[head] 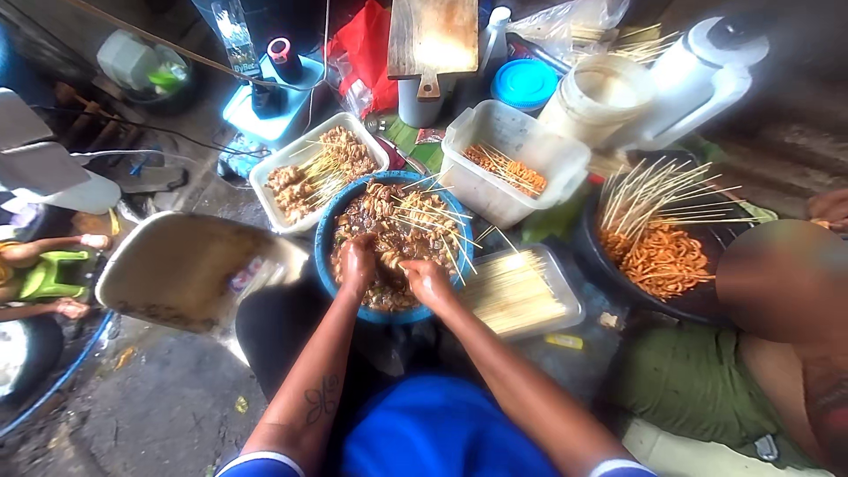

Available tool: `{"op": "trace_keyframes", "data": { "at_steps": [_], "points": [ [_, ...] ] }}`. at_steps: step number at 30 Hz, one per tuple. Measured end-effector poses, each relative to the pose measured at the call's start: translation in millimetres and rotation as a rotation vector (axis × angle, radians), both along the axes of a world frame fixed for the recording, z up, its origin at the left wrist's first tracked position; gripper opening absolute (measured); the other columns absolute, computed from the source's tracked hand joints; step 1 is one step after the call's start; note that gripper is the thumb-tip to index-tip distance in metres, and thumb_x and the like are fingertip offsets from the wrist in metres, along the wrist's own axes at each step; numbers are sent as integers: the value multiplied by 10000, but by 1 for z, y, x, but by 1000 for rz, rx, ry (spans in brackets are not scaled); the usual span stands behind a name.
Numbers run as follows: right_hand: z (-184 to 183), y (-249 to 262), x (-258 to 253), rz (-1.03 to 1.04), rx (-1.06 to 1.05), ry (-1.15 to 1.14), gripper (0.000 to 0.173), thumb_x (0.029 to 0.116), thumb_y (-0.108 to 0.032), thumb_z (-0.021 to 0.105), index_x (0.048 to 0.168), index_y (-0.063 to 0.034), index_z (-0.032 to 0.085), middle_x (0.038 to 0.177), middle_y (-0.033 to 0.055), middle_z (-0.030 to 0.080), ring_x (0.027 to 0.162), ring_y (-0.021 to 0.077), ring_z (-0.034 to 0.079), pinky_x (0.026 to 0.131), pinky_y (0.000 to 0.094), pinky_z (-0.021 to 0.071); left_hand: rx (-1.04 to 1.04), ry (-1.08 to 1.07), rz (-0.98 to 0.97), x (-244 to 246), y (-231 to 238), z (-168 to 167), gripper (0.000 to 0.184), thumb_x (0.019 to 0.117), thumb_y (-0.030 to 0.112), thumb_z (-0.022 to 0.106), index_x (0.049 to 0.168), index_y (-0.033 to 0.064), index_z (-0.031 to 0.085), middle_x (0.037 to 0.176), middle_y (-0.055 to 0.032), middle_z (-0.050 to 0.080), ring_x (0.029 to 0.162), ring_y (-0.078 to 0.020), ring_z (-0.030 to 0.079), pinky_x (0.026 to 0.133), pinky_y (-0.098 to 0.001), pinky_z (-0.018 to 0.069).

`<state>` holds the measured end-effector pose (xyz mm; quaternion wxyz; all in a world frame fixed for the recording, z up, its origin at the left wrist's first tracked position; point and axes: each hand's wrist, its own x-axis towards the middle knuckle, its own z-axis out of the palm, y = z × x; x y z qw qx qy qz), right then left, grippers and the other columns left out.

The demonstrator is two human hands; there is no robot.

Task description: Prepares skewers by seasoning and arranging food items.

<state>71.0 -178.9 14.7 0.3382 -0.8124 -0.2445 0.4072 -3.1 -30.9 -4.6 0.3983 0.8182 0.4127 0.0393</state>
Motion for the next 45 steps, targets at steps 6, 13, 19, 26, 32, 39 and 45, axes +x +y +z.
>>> {"op": "trace_keyframes", "data": {
  "at_steps": [6,13,19,26,32,39,45],
  "points": [
    [-9,10,-6,-69,39,39,339,1075,-64,449,1306,-17,693,1088,212,721,936,315,691,919,487,528,60,39,-5,0,-2,5,307,1057,24,459,1218,2,720,1136,-231,723,1115,-386,679,1014,-553,479],
    [-12,22,-11,-58,75,-31,343,1072,-54,454,1313,-25,696,1197,223,720,1157,364,679,1033,524,492,113,104,-31,1,2,12,304,1057,26,450,1201,3,717,1116,-226,726,1086,-397,686,981,-576,489],
    [-22,28,-10,-121,167,-50,317,1055,-45,475,1253,23,713,1203,243,713,1193,381,661,1061,538,472,72,37,-117,5,-11,12,292,1033,-6,471,1204,-28,706,1138,-248,716,1108,-409,679,1002,-576,481],
    [-21,4,26,-187,26,-18,350,1073,-63,444,1337,7,661,1139,249,701,1030,362,680,961,533,513,-125,302,-218,7,-23,-7,319,1019,238,635,1206,-18,669,1121,-245,699,1085,-413,675,965,-612,510],
    [-14,-16,25,-185,52,23,341,1077,-65,446,1324,10,669,1004,222,697,877,307,661,880,492,530,-542,-10,67,-2,-2,-22,197,969,24,641,1137,-71,678,1042,-198,689,935,-263,655,867,-454,541],
    [-8,-20,9,-19,56,-112,331,1067,-55,467,1297,1,698,1157,249,722,1100,386,693,1013,548,505,-953,-297,579,5,13,-13,238,1037,2,494,1266,2,558,959,-91,632,718,-136,600,637,-279,525],
    [-10,-18,5,42,22,-88,333,1077,-74,464,1312,-18,693,1206,232,714,1162,383,674,1042,551,486,-783,-279,488,7,10,-19,273,1021,-25,504,1289,-50,551,935,-100,607,703,-129,581,662,-285,531]
  ]
}}
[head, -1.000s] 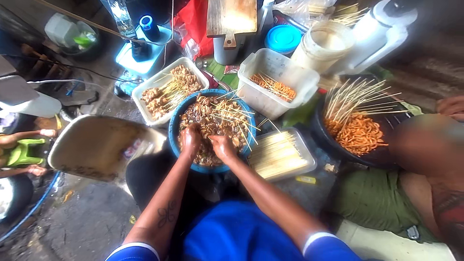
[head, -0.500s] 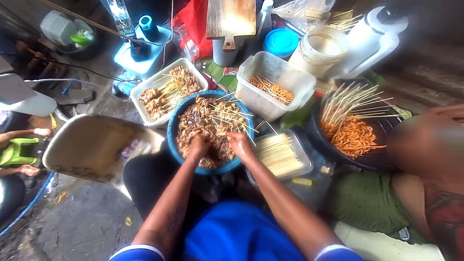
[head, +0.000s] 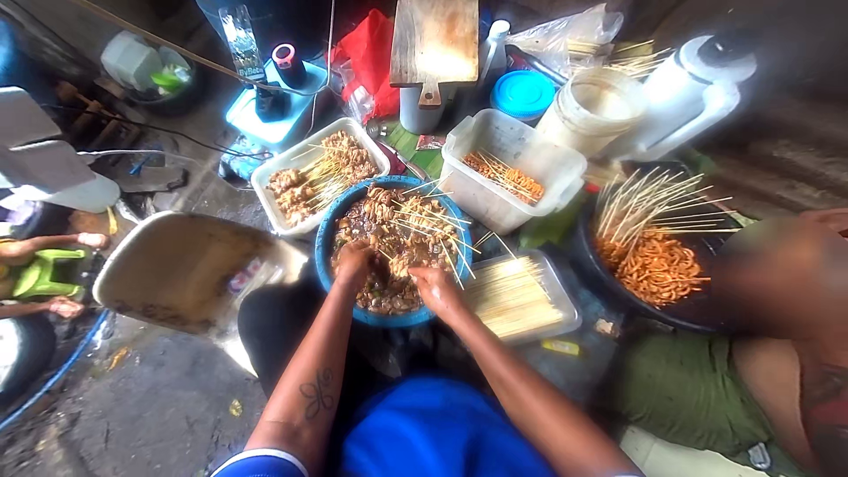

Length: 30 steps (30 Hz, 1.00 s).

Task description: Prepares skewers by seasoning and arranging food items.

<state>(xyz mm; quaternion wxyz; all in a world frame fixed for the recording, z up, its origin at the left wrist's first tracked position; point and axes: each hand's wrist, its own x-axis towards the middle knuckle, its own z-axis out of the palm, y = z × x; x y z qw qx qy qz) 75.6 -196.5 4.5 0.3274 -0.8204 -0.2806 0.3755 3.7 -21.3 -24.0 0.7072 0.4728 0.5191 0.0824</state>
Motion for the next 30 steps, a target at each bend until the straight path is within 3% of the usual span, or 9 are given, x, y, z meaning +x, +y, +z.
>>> {"op": "trace_keyframes", "data": {
  "at_steps": [3,6,9,14,19,21,24,26,30],
  "points": [
    [2,3,0,-4,-22,3,333,1083,-89,463,1315,-30,695,1214,226,713,1175,375,669,1048,548,482,300,68,-250,-4,-4,-3,241,1026,-6,511,1227,-74,627,987,-152,662,774,-166,614,738,-337,544],
    [9,5,-1,3,-48,11,340,1086,-97,454,1321,-29,690,1246,220,703,1220,369,650,1072,544,470,630,215,-450,-4,-8,8,265,1055,45,508,1234,-42,684,1100,-222,716,1012,-321,693,954,-502,527],
    [10,6,-2,15,-57,8,339,1084,-87,451,1313,-16,691,1236,232,702,1215,380,651,1069,549,469,758,284,-548,-3,-13,20,275,1063,59,499,1235,-33,693,1144,-241,715,1120,-380,678,1032,-543,483],
    [6,12,-7,-9,-33,-5,339,1080,-74,448,1303,-6,694,1238,234,702,1218,384,649,1070,548,467,801,325,-629,-2,-22,24,294,1064,51,473,1236,-11,703,1213,-231,704,1174,-386,663,1052,-550,477],
    [1,19,-2,-70,-3,7,344,1085,-91,448,1321,-16,687,1231,238,704,1207,393,652,1062,556,470,770,237,-602,-1,-28,23,282,1054,59,503,1237,-13,705,1176,-222,715,1129,-357,681,1029,-538,494],
    [-1,14,7,-106,2,-18,339,1075,-68,452,1308,-4,690,1224,255,700,1189,417,655,1043,585,477,707,182,-631,-4,-26,23,257,1029,52,542,1242,-26,662,1125,-210,712,1047,-326,694,962,-512,530],
    [-1,5,22,-165,-43,-11,347,1078,-64,445,1338,4,665,1261,261,683,1217,411,641,1071,575,460,704,280,-1027,-10,-35,21,226,940,35,671,1157,-11,716,1208,-219,684,1128,-373,663,1000,-569,514],
    [-4,1,23,-186,-38,-5,345,1071,-56,451,1331,13,667,1203,264,699,1137,401,672,1026,560,486,705,424,-1207,-14,-40,9,272,939,46,666,1207,24,712,1313,-226,624,1223,-409,610,1035,-596,489],
    [-5,-2,19,-194,-15,45,340,1077,-70,457,1334,9,665,1119,256,711,1000,374,692,958,541,515,608,266,-894,-15,-13,2,196,989,79,641,1119,-42,723,1150,-239,704,1115,-371,671,1016,-561,498]
  ]
}}
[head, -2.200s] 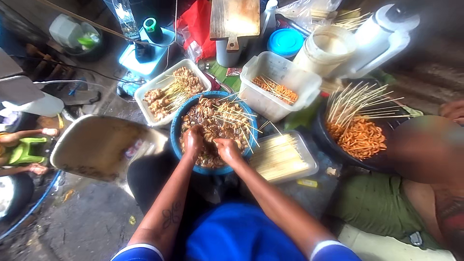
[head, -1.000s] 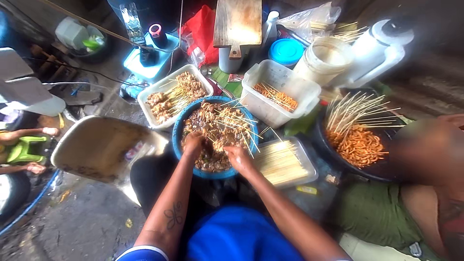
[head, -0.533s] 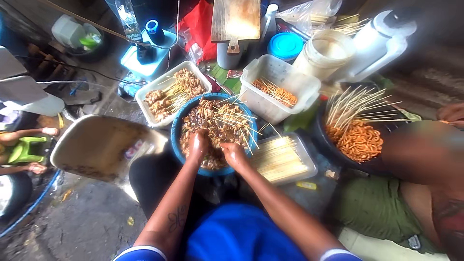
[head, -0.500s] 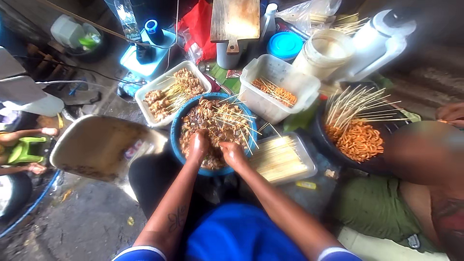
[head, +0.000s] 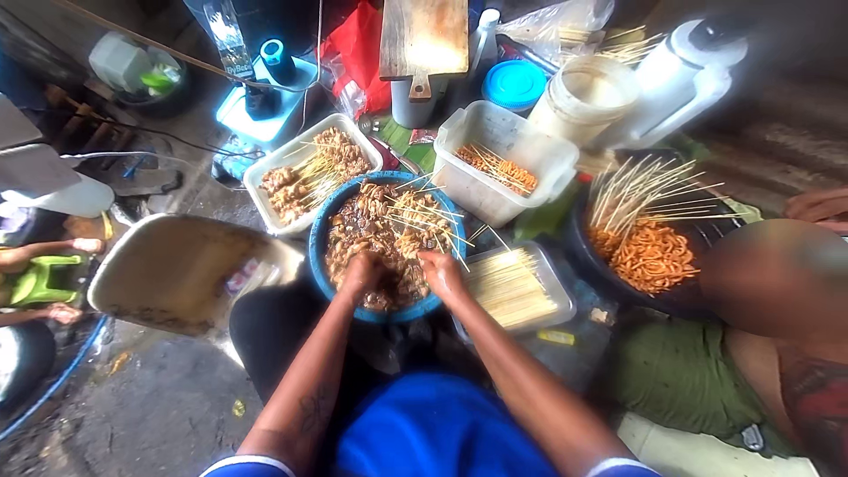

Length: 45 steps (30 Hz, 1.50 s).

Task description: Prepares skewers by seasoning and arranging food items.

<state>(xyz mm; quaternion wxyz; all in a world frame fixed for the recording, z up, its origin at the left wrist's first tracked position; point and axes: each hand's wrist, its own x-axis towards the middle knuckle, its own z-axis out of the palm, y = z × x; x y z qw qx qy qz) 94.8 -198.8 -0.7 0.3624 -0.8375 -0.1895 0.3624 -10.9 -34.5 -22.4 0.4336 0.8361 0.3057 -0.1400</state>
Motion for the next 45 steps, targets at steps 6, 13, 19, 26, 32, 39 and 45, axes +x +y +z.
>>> {"op": "trace_keyframes", "data": {
  "at_steps": [6,13,19,26,32,39,45],
  "points": [
    [10,-1,-8,48,56,0,331,1074,-62,466,1320,22,671,1221,250,697,1097,372,686,1001,534,507,-639,-321,803,3,18,9,257,979,-78,529,1226,-46,592,997,-104,656,790,-139,617,741,-299,544],
    [10,1,-18,144,75,-61,334,1079,-89,464,1311,1,686,1121,241,723,1004,369,703,958,543,522,-717,-340,915,9,17,10,265,1057,19,444,1278,-22,586,921,-67,642,707,-113,609,649,-259,530],
    [14,7,-22,224,18,-82,333,1086,-104,462,1311,-29,696,1214,224,714,1189,385,663,1056,562,477,-309,-314,536,2,16,-1,296,1054,17,467,1297,-44,624,1005,-135,665,739,-131,599,711,-304,531],
    [14,12,-29,211,38,-130,329,1075,-87,477,1308,-25,701,1216,220,719,1186,372,673,1058,536,486,133,-126,213,5,8,19,333,1060,27,448,1292,26,688,1206,-202,711,1168,-359,664,1048,-551,472],
    [8,24,-36,130,25,-109,341,1071,-63,456,1306,-22,699,1201,234,717,1178,389,671,1045,544,488,191,-79,157,9,-2,31,335,1063,28,443,1295,13,684,1257,-224,692,1219,-389,640,1077,-558,449],
    [-1,23,-30,78,70,-32,334,1086,-95,458,1313,-7,686,1244,219,704,1210,356,657,1080,527,467,97,-181,145,10,-2,26,358,1069,16,420,1357,-21,630,1277,-240,677,1209,-371,648,1079,-533,459],
    [-18,29,-17,-202,149,132,226,1064,-109,530,1168,47,657,934,182,675,799,265,653,799,457,548,-86,-134,258,7,-4,25,412,1069,53,482,1475,-16,460,1140,-193,706,936,-288,703,872,-470,565]
  ]
}}
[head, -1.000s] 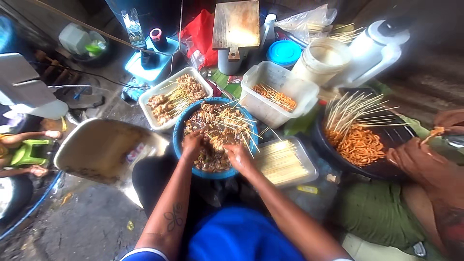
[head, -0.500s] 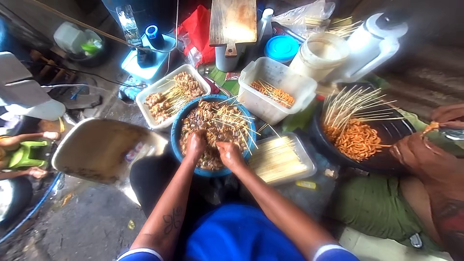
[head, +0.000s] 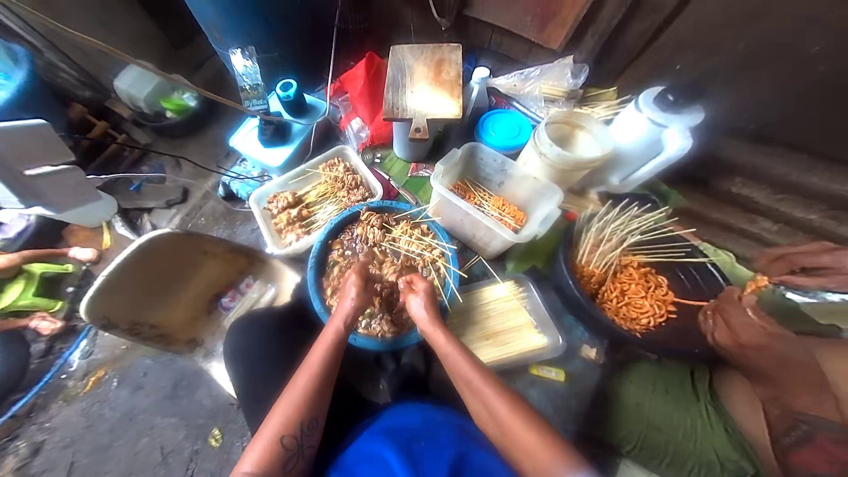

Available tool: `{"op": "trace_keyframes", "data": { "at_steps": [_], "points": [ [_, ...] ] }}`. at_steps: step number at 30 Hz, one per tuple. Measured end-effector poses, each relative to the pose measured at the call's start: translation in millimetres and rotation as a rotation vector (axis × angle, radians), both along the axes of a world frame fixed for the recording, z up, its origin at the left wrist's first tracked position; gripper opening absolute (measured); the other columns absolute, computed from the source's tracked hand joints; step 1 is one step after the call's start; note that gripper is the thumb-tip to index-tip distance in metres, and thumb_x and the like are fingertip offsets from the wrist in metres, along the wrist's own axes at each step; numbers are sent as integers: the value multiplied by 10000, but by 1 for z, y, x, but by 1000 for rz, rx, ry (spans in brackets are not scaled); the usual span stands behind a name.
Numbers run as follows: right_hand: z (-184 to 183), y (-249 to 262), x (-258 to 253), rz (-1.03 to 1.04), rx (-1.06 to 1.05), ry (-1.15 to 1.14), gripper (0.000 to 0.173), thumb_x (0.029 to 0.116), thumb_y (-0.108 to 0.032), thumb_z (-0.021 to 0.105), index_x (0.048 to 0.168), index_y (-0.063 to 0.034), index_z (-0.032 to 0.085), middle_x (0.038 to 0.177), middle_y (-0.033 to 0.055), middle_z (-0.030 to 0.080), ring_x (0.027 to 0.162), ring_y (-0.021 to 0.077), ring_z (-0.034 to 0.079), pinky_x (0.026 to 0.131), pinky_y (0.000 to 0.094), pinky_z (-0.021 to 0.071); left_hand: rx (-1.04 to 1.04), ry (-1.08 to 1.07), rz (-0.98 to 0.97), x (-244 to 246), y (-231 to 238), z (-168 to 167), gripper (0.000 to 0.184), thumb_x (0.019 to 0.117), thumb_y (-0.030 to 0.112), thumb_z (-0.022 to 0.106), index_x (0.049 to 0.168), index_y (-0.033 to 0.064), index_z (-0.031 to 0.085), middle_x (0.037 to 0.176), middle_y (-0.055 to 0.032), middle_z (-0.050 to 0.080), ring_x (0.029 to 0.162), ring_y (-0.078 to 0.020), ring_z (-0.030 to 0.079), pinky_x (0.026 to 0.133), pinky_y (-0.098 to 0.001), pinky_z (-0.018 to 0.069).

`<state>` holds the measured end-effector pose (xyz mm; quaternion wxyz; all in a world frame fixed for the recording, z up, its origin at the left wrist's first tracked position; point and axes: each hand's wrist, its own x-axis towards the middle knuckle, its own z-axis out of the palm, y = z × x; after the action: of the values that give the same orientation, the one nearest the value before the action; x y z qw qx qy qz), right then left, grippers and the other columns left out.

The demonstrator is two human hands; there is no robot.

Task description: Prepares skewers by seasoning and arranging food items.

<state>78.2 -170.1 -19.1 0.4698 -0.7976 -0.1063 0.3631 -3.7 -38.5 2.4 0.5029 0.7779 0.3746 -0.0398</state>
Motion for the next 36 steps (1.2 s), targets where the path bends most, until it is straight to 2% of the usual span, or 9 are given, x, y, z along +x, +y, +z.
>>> {"op": "trace_keyframes", "data": {
  "at_steps": [2,6,9,12,15,18,26,30,36],
  "points": [
    [-3,0,2,-15,-15,3,227,1071,-118,528,1161,47,655,924,179,672,803,273,653,803,464,546,49,86,-91,-5,3,11,285,1045,36,510,1293,-56,619,1160,-239,695,1061,-376,686,977,-562,520],
    [-5,0,21,-135,-39,24,251,1075,-104,505,1201,70,636,946,205,661,805,284,634,783,468,536,94,222,-300,-9,-3,30,222,995,-32,543,1115,11,725,1000,-166,741,943,-335,704,889,-550,534],
    [-1,-2,34,-189,26,92,230,1083,-121,505,1200,38,623,794,102,581,607,155,501,572,326,450,116,229,-321,-12,-6,21,303,973,-22,587,1242,44,709,1194,-198,708,1128,-366,672,1001,-566,503],
    [14,-6,29,-140,133,176,205,1094,-125,490,1205,10,598,700,38,551,500,75,423,460,228,358,-56,-42,-8,-8,-3,21,400,1050,41,525,1442,-38,527,1469,-250,537,1352,-373,537,1131,-523,424],
    [27,-4,18,-112,158,258,182,1096,-126,492,1191,1,581,669,19,540,455,56,387,422,207,321,-534,-258,463,15,2,18,402,1093,146,480,1459,-19,465,1321,-205,606,1113,-262,642,939,-422,537],
    [35,-5,3,-177,197,298,174,1093,-120,496,1184,6,574,655,19,537,434,45,381,401,193,318,-868,-330,614,29,1,18,320,1085,124,478,1383,7,479,1098,-106,636,883,-177,672,817,-359,579],
    [26,-9,-16,19,41,35,211,1078,-100,521,1177,59,619,807,141,631,660,201,587,657,371,518,-745,-299,623,31,-16,8,65,1024,-15,531,1064,11,573,802,-32,586,651,-113,571,639,-284,526],
    [30,1,-25,184,-73,-121,259,1083,-101,496,1232,65,627,1128,261,690,1058,382,683,976,545,516,-567,-270,706,34,-26,7,102,1057,58,498,1113,1,562,835,-56,560,667,-118,552,631,-287,509],
    [36,4,-23,352,-125,-238,350,1074,-84,490,1393,-42,628,1296,242,645,1213,387,627,1069,518,477,-489,-276,729,18,0,-8,151,1053,94,546,1136,-18,603,852,-72,575,688,-133,550,640,-305,499]
  ]
}}
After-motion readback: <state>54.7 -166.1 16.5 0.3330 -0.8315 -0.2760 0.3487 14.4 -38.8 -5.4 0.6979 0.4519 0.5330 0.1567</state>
